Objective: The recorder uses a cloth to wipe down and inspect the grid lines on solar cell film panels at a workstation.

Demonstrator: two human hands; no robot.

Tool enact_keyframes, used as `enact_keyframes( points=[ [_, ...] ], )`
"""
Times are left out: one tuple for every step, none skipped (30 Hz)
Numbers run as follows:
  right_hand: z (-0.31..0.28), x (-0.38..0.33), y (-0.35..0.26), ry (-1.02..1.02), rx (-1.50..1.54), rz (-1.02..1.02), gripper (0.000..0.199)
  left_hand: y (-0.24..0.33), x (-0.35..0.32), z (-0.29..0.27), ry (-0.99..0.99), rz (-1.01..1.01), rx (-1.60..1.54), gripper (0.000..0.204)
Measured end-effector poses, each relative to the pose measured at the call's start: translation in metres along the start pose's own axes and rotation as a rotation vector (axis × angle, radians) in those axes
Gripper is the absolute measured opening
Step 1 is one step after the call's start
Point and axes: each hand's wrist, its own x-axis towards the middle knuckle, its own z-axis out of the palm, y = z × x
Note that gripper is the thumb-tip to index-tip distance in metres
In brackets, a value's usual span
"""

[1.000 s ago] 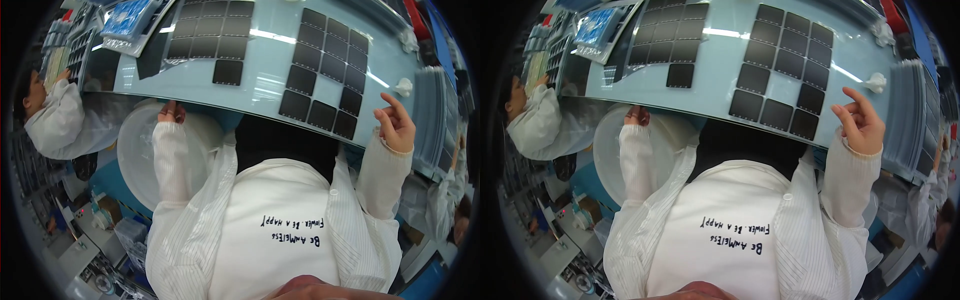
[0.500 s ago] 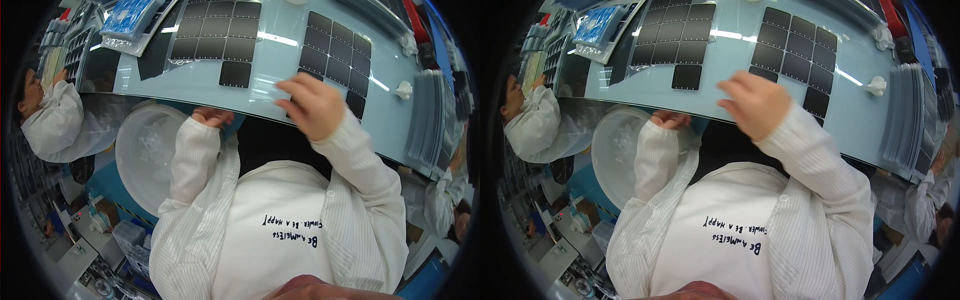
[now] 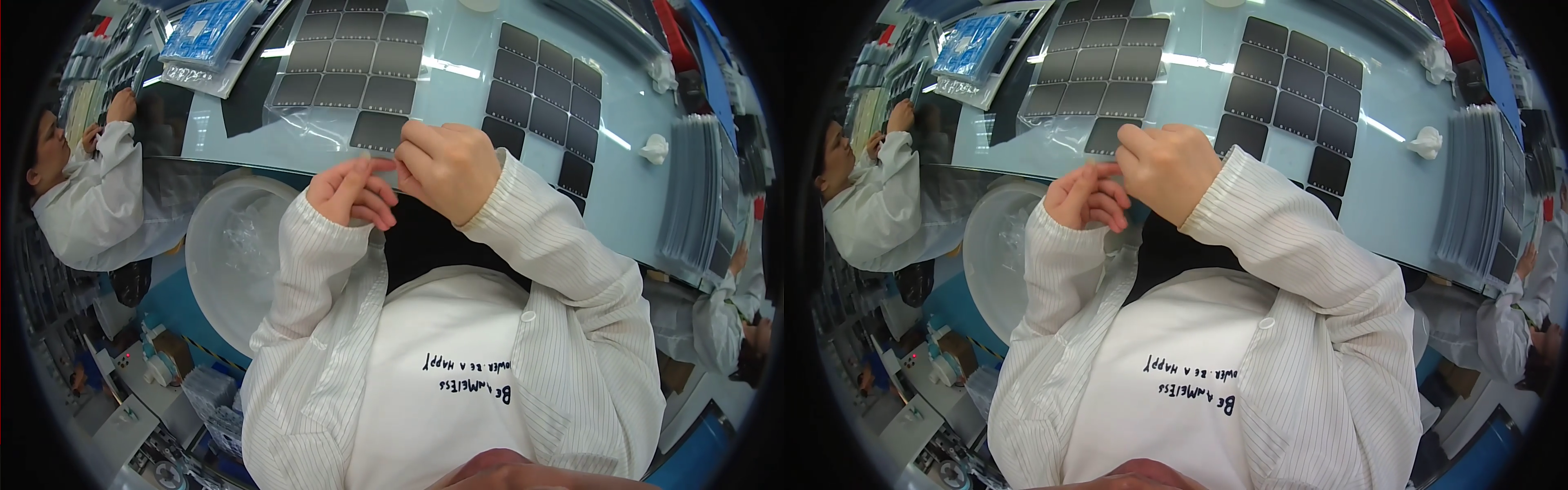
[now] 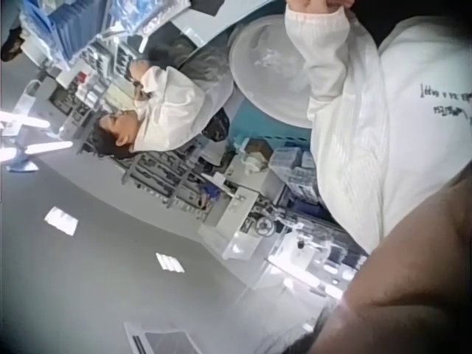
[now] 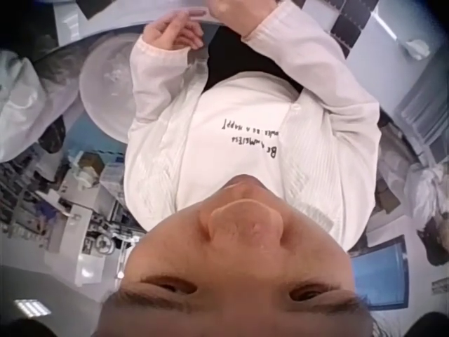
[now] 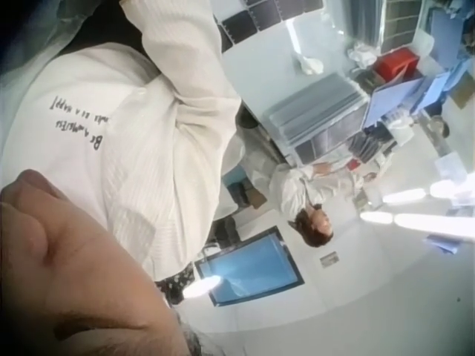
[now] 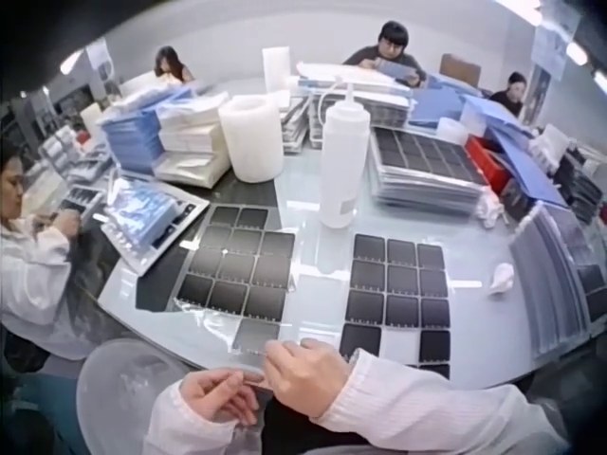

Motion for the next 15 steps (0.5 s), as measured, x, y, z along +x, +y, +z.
enact_keyframes(
  points=[
    [-0.004, 0.001, -0.002, -0.003, 0.001, -0.004, 0.014, 0.001, 0.004, 0.001, 0.001, -0.008, -0.118, 0.037],
    [-0.009, 0.002, -0.004, -0.012, 0.039, 0.009, 0.015, 0.003, 0.008, 0.004, -0.001, -0.007, -0.118, 0.037],
    [-0.012, 0.003, -0.004, -0.022, 0.078, 0.022, 0.017, 0.005, 0.011, 0.006, 0.021, 0.025, -0.020, 0.034],
    [-0.013, 0.004, -0.004, -0.021, 0.076, 0.023, 0.017, 0.006, 0.013, 0.008, 0.043, 0.058, 0.078, 0.031],
    [-0.014, 0.003, -0.003, 0.016, 0.134, 0.063, 0.017, 0.006, 0.014, 0.011, 0.058, 0.098, 0.048, 0.025],
    [-0.015, 0.003, -0.001, 0.054, 0.191, 0.103, 0.018, 0.006, 0.015, 0.010, 0.053, 0.098, 0.049, 0.025],
    [-0.018, 0.006, 0.001, 0.055, 0.187, 0.107, 0.018, 0.005, 0.016, 0.008, 0.033, 0.118, 0.048, 0.027],
    [-0.020, 0.010, 0.005, 0.103, 0.211, 0.114, 0.019, 0.003, 0.016, 0.006, 0.013, 0.137, 0.048, 0.028],
    [-0.021, 0.012, 0.009, 0.151, 0.236, 0.121, 0.021, 0.000, 0.017, 0.004, 0.009, 0.134, 0.049, 0.028],
    [-0.016, 0.011, 0.013, 0.152, 0.233, 0.126, 0.021, -0.002, 0.019, 0.003, 0.010, 0.200, 0.057, 0.026],
    [-0.011, 0.011, 0.016, 0.066, 0.270, 0.134, 0.024, -0.004, 0.020, 0.002, 0.011, 0.267, 0.067, 0.023],
    [-0.009, 0.010, 0.017, -0.019, 0.306, 0.141, 0.026, -0.006, 0.022, 0.001, 0.006, 0.267, 0.069, 0.023],
    [-0.008, 0.010, 0.016, -0.060, 0.325, 0.171, 0.027, -0.008, 0.024, -0.001, 0.005, 0.317, 0.082, 0.021],
    [-0.007, 0.010, 0.017, -0.057, 0.321, 0.176, 0.027, -0.009, 0.028, -0.002, 0.000, 0.366, 0.094, 0.019],
    [-0.007, 0.011, 0.020, -0.052, 0.358, 0.188, 0.025, -0.008, 0.030, -0.003, -0.006, 0.366, 0.096, 0.019]
  ],
)
